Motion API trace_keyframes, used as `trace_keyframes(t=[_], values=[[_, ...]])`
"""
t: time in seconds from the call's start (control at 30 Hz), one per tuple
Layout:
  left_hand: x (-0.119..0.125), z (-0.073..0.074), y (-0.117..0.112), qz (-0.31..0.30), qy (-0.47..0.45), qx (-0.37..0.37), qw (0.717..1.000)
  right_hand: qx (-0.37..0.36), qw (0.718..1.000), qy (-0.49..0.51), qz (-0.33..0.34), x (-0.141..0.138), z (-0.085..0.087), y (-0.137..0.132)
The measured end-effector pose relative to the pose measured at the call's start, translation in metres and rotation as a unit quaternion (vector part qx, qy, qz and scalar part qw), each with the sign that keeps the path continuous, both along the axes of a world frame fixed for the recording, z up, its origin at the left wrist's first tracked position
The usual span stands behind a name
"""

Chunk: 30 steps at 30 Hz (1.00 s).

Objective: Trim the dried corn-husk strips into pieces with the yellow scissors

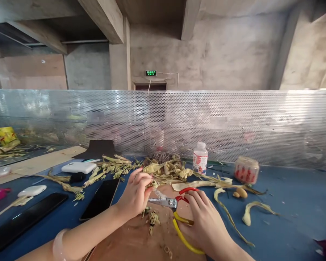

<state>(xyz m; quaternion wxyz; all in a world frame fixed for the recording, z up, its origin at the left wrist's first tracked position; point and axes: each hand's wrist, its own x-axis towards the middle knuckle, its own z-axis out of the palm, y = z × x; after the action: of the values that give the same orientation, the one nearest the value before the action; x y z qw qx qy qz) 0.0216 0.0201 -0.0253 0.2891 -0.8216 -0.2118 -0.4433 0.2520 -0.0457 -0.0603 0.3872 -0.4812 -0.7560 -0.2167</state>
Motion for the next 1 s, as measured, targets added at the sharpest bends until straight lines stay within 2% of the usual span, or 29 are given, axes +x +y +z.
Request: trace_keyframes(t=[0.17, 0.3, 0.5, 0.7, 0.83, 1.0], values=[[0.0020, 0.0040, 0.0021, 0.007, -0.012, 0.031, 0.999, -0.052, 0.999, -0.001, 0.007, 0.0009, -0.0026, -0.0003], [0.0035, 0.0036, 0.0042, 0.009, -0.013, 0.018, 1.000, -0.086, 0.996, -0.005, -0.005, 0.0014, -0.0063, -0.0005], [0.0035, -0.0003, 0.0057, 0.016, -0.005, -0.039, 0.999, -0.080, 0.997, -0.010, -0.015, -0.0033, -0.0084, -0.0011], [0.0043, 0.0018, 0.0062, -0.006, 0.009, -0.026, 1.000, -0.108, 0.994, -0.011, -0.018, -0.0054, -0.0099, -0.0037], [0.0045, 0.0058, 0.0039, 0.004, 0.011, -0.014, 1.000, -0.092, 0.996, 0.006, -0.014, -0.0047, -0.0097, -0.0037], [0.0026, 0.0067, 0.0050, 0.027, 0.011, 0.005, 1.000, -0.061, 0.997, 0.040, 0.034, 0.0020, -0.0085, 0.0024]])
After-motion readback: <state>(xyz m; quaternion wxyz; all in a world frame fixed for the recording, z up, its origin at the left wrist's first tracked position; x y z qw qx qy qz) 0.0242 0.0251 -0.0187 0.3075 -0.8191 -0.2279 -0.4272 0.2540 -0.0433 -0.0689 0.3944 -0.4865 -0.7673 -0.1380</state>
